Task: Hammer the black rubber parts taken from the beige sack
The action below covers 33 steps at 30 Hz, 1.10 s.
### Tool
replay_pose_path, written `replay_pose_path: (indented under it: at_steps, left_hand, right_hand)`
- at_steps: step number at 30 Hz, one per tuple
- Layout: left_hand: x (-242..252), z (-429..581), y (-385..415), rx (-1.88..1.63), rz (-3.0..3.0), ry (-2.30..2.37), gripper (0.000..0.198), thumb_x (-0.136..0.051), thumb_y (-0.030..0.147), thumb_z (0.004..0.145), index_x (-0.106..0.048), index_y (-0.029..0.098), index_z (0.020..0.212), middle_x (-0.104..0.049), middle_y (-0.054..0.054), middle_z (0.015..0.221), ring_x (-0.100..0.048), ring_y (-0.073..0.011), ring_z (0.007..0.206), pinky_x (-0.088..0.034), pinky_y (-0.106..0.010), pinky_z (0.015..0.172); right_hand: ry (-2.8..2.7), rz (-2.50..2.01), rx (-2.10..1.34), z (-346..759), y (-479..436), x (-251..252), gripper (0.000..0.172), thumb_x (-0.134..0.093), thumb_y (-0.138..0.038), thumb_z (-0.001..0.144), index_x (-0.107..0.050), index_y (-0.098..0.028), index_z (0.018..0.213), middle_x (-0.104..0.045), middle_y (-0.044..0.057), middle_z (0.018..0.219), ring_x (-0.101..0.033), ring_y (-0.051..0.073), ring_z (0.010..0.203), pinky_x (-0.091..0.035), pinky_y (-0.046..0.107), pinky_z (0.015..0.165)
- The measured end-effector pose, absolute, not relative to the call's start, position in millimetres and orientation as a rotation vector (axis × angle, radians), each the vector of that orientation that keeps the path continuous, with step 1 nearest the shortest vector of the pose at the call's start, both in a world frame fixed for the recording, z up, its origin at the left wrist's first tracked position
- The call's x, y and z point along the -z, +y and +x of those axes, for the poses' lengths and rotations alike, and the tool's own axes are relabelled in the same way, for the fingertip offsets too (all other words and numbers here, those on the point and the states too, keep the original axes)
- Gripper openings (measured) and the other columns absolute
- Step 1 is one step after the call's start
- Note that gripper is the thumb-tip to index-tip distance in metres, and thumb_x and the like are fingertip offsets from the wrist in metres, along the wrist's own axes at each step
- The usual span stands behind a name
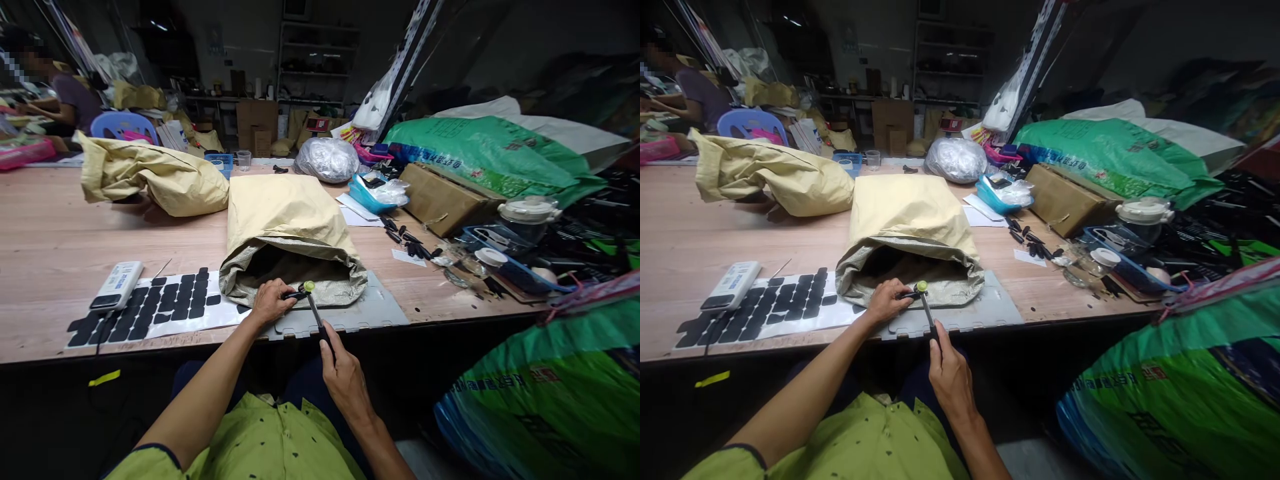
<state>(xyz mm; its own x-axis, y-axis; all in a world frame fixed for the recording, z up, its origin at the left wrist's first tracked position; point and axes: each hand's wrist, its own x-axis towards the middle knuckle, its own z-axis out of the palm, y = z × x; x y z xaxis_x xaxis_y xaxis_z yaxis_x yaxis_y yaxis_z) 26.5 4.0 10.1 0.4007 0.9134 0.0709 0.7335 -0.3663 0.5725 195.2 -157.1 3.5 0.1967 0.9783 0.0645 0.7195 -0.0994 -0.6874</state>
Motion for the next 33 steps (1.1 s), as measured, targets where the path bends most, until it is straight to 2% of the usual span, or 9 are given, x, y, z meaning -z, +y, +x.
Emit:
replay_pose_path:
  at_steps: [9,14,18,20,25,30,33]
  left_hand:
    - [-13,27,4,-0.502,2.199,1.401,0.026,-0.068,0.036,0.081,-0.074,0.031,0.105,-0.065,0.000,0.097,-0.056,-0.0185,0.095,-0.038,-0.029,0.084]
    - [-16,27,3,-0.499,2.208,1.394,0.021,-0.066,0.036,0.082,-0.076,0.029,0.099,-0.065,0.000,0.094,-0.057,-0.0188,0.093,-0.039,-0.029,0.081]
    - [-17,27,3,-0.501,2.197,1.404,0.027,-0.067,0.035,0.080,-0.074,0.029,0.105,-0.066,0.000,0.096,-0.058,-0.0201,0.094,-0.039,-0.031,0.083]
    - [-16,27,3,-0.502,2.193,1.409,0.028,-0.067,0.034,0.079,-0.074,0.028,0.106,-0.067,-0.001,0.096,-0.058,-0.0206,0.094,-0.040,-0.031,0.084]
    - [-15,24,5,-0.496,2.189,1.361,0.027,-0.056,0.039,0.089,-0.071,0.027,0.108,-0.066,-0.001,0.097,-0.057,-0.0198,0.096,-0.039,-0.031,0.085]
    - [-17,23,5,-0.421,2.243,1.369,0.036,-0.035,0.038,0.100,-0.068,0.024,0.099,-0.064,-0.002,0.099,-0.056,-0.0189,0.097,-0.037,-0.032,0.084]
    - [-18,23,5,-0.371,2.266,1.403,0.040,-0.030,0.037,0.102,-0.065,0.022,0.093,-0.062,-0.002,0.098,-0.055,-0.0184,0.094,-0.037,-0.031,0.082]
  right_hand:
    - [-1.592,-1.852,-0.588,190,-157,-11,0.052,-0.033,-0.038,0.097,-0.048,-0.017,0.143,-0.059,0.009,0.136,-0.059,0.019,0.122,-0.048,0.029,0.102]
    - [-1.638,-1.872,-0.662,187,-157,-8,0.051,-0.035,-0.039,0.097,-0.049,-0.020,0.142,-0.060,0.007,0.134,-0.061,0.019,0.120,-0.049,0.027,0.099]
    - [-1.565,-1.926,-0.666,197,-151,-10,0.054,-0.034,-0.041,0.096,-0.048,-0.019,0.143,-0.059,0.008,0.136,-0.058,0.020,0.124,-0.047,0.029,0.102]
    - [-1.497,-2.012,-0.637,205,-146,-13,0.055,-0.032,-0.041,0.096,-0.046,-0.021,0.145,-0.061,0.009,0.134,-0.060,0.022,0.121,-0.049,0.031,0.099]
    - [-1.443,-2.241,-0.593,218,-137,-20,0.055,-0.027,-0.038,0.097,-0.036,-0.027,0.150,-0.069,0.010,0.120,-0.070,0.024,0.099,-0.052,0.032,0.081]
    - [-1.477,-2.384,-0.565,219,-134,-17,0.056,-0.026,-0.038,0.098,-0.028,-0.028,0.153,-0.074,0.009,0.089,-0.071,0.024,0.081,-0.048,0.031,0.071]
    - [-1.474,-2.375,-0.571,219,-134,-13,0.057,-0.024,-0.039,0.098,-0.026,-0.027,0.154,-0.072,0.008,0.080,-0.069,0.023,0.074,-0.045,0.030,0.068]
